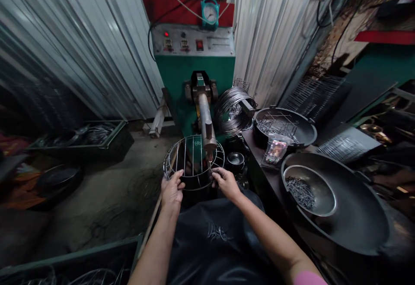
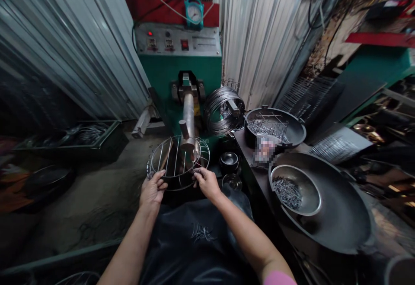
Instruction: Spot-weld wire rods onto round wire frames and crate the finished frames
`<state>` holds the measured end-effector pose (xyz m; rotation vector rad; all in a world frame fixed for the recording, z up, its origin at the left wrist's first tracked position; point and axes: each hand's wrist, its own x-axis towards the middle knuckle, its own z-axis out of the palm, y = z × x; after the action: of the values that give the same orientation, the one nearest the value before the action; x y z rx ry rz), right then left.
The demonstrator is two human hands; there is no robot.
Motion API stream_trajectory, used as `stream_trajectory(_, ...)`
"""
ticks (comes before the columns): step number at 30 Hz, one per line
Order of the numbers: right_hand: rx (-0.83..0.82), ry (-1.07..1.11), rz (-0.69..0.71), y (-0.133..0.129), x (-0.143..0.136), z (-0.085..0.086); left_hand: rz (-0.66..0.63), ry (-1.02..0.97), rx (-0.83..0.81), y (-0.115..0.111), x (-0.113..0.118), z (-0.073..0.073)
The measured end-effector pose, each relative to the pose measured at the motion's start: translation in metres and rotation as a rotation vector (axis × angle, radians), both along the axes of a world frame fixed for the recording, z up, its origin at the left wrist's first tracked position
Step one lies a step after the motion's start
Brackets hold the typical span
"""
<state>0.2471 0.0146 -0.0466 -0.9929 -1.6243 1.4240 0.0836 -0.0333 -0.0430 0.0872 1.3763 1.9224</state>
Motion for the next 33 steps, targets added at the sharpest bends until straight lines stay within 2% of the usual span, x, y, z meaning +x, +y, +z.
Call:
stream_trajectory(12, 0.012, 0.044, 0.001, 0.015, 0.0, -0.008, -0.023, 0.044, 0.003, 0.014, -0.004, 0.005)
stream_trajectory(22, 0.024, 0.052, -0.012, 0.021, -0.004, 0.0, 0.005, 0.012, -0.031, 0.023, -0.007, 0.007)
stream_trajectory(29, -0.077, 0.106, -0.014, 0.018, -0.008, 0.0, 0.042, 0.036, -0.096, 0.026, -0.011, 0.006)
stream_trajectory(33, -0.071, 0.094, -0.041, 0.017, -0.008, 0.001, 0.042, 0.04, -0.108, 0.026, -0.011, 0.006)
